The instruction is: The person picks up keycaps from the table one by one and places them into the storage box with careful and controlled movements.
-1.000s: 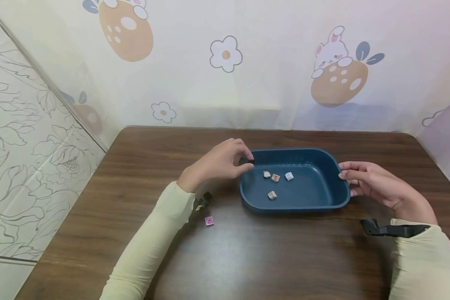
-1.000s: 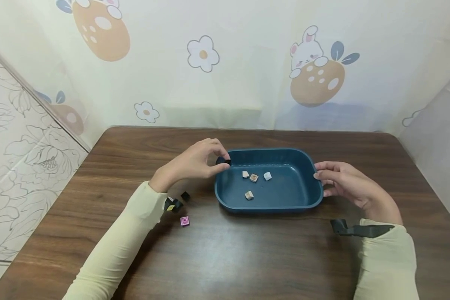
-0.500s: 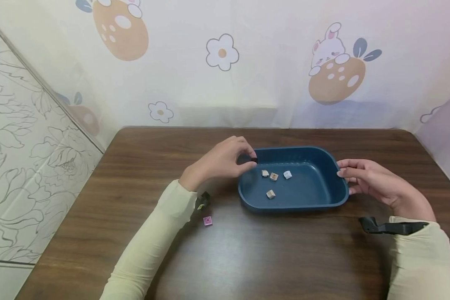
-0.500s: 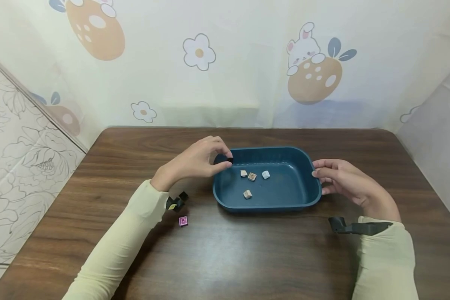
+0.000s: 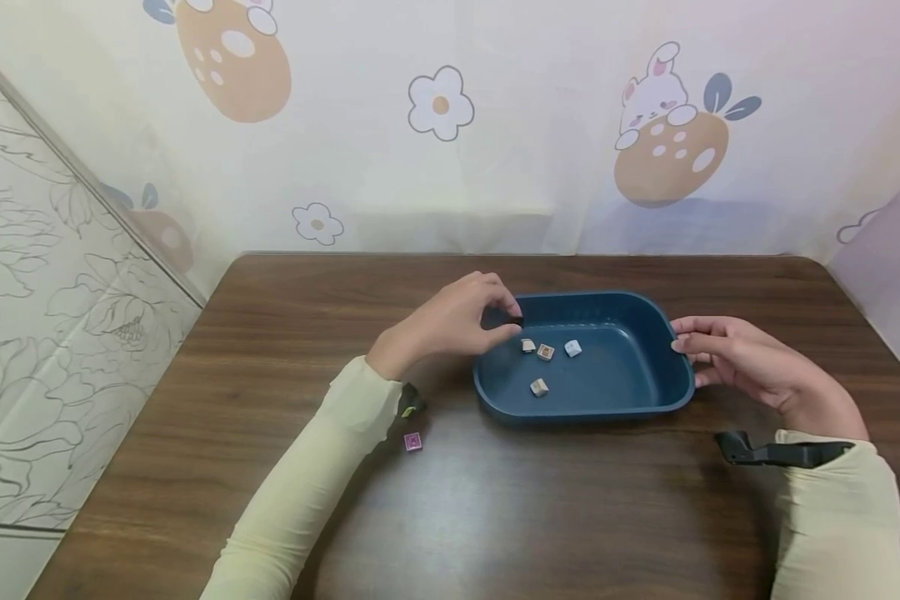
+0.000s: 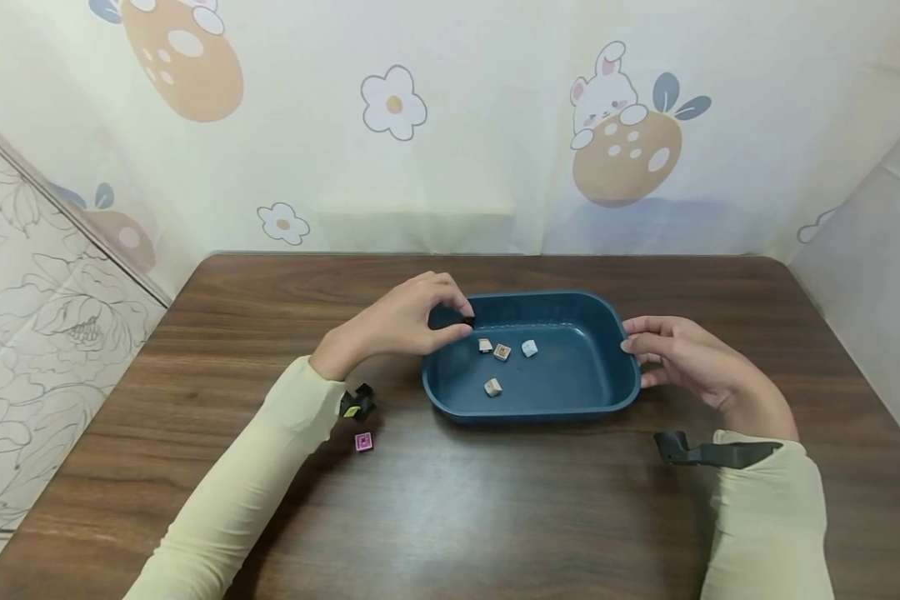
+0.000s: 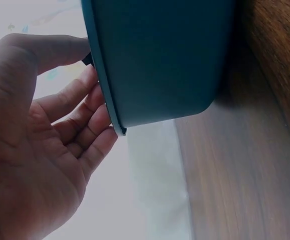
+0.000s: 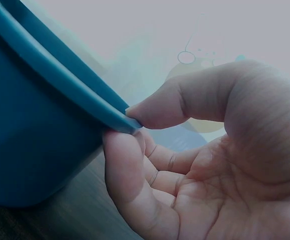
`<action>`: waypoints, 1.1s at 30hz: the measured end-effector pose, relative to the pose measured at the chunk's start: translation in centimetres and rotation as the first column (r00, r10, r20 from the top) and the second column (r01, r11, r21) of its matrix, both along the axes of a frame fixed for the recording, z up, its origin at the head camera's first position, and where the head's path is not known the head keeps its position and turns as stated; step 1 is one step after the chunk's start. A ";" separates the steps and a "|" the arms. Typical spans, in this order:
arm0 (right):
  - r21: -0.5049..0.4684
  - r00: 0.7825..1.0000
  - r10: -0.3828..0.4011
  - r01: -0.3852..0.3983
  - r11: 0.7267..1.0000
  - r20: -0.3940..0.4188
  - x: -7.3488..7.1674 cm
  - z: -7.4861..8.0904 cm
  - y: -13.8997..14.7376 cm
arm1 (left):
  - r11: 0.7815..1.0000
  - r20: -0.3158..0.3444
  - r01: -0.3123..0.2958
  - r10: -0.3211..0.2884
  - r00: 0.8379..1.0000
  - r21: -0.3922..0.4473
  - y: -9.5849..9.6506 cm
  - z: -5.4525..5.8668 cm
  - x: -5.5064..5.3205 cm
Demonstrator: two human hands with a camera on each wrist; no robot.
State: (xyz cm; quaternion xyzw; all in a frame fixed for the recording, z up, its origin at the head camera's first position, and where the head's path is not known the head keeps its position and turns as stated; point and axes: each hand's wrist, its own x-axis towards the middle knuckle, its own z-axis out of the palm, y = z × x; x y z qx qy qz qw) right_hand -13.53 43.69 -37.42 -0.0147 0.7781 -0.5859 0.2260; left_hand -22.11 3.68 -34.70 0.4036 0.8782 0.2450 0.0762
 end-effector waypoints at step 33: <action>0.053 1.000 -0.023 0.024 0.998 -0.006 0.1 0.1 -0.1 | 0.995 0.016 0.083 -0.083 0.996 -0.048 3.5 -0.5 0.6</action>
